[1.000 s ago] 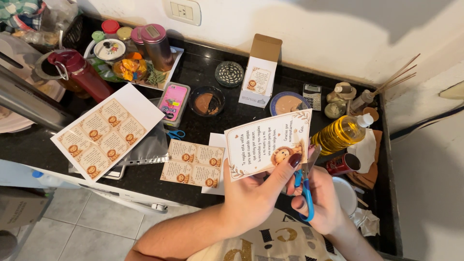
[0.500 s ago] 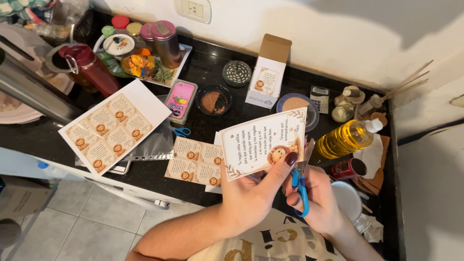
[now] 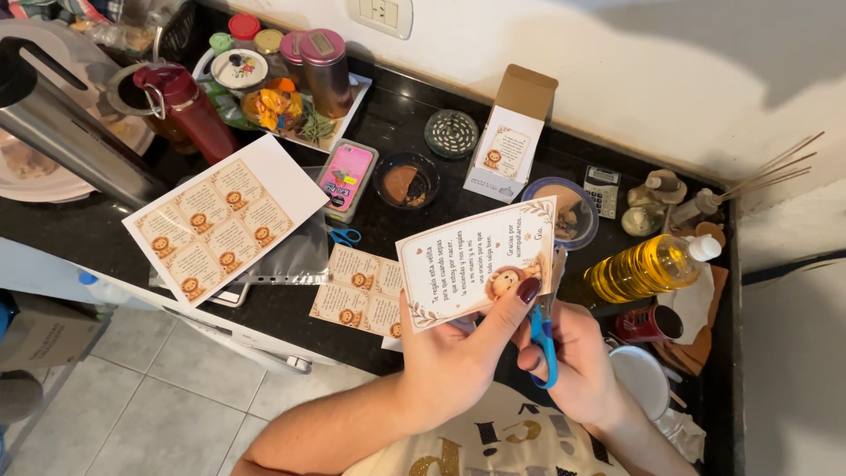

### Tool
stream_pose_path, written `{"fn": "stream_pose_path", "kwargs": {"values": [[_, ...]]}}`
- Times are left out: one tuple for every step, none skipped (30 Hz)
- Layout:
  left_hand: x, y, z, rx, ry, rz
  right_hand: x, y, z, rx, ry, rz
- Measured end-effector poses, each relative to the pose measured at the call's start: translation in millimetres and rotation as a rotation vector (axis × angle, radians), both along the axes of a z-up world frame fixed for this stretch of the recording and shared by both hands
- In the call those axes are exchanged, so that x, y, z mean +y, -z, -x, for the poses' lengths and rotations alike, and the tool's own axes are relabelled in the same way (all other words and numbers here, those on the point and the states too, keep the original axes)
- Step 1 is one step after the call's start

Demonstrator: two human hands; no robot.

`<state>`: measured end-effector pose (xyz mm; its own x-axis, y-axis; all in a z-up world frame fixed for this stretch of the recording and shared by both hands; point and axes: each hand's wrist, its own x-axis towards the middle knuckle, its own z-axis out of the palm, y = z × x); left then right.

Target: Cutting out printed labels or gift tags with scissors on a workspace.

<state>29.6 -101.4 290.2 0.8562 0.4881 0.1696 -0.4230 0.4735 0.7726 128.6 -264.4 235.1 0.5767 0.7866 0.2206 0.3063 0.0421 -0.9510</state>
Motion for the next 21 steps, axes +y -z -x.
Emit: {"fn": "stream_pose_path", "kwargs": {"values": [[-0.1,0.6,-0.3,0.001,0.001,0.001,0.7,-1.4,-0.2,0.001,0.001,0.001],[-0.3,1.1,-0.7,0.004,0.001,0.003,1.3,-2.9,-0.5,-0.016,0.005,0.005],[-0.2,1.6,-1.0,0.006,0.002,0.003,2.2,-4.2,-0.6,-0.035,0.010,0.008],[0.1,0.0,-1.2,0.007,0.003,0.003,2.4,-4.4,-0.5,-0.033,0.011,0.007],[0.5,-1.6,-1.7,0.005,0.001,0.002,2.7,-4.7,-0.9,-0.040,0.015,0.007],[0.7,-3.2,-2.0,0.003,-0.001,0.000,2.9,-5.1,-1.1,-0.047,0.019,0.007],[0.7,-1.7,-2.3,0.003,-0.001,0.000,4.3,-6.2,-0.7,-0.047,0.019,0.006],[0.7,-0.2,-2.4,0.010,-0.001,-0.006,5.6,-7.3,-0.3,-0.016,0.025,0.014],[0.9,1.4,-2.7,0.016,-0.001,-0.012,7.2,-8.4,0.0,0.015,0.031,0.021],[1.1,0.6,-2.9,0.015,-0.001,-0.013,3.8,-2.1,-1.9,0.014,0.032,0.020],[1.7,-0.2,-2.7,0.045,0.012,0.011,0.7,4.3,-3.3,0.132,-0.035,-0.031],[2.2,-1.2,-2.3,0.074,0.025,0.036,-2.3,10.6,-4.5,0.249,-0.101,-0.082],[3.4,0.3,-3.2,0.072,0.023,0.033,-2.3,11.7,-5.7,0.247,-0.104,-0.084],[4.6,1.7,-3.9,0.074,0.027,0.085,-2.3,12.7,-6.6,0.429,-0.162,-0.144],[6.2,2.9,-4.3,0.076,0.032,0.135,-2.1,13.8,-7.1,0.612,-0.220,-0.206],[7.0,4.9,-5.6,0.074,0.031,0.132,-0.9,16.4,-10.5,0.610,-0.223,-0.209],[8.2,7.0,-7.0,0.038,-0.053,0.022,0.7,19.2,-14.4,0.643,-0.231,-0.194],[9.3,8.9,-8.5,0.002,-0.136,-0.088,2.2,21.8,-18.3,0.675,-0.240,-0.180],[9.1,11.4,-8.8,0.000,-0.136,-0.092,5.6,20.0,-19.0,0.673,-0.241,-0.183],[8.8,13.8,-9.2,0.023,-0.128,-0.079,8.8,18.0,-19.8,0.646,-0.174,-0.223],[8.9,16.2,-9.7,0.044,-0.118,-0.068,12.5,16.3,-20.5,0.617,-0.107,-0.263]]}}
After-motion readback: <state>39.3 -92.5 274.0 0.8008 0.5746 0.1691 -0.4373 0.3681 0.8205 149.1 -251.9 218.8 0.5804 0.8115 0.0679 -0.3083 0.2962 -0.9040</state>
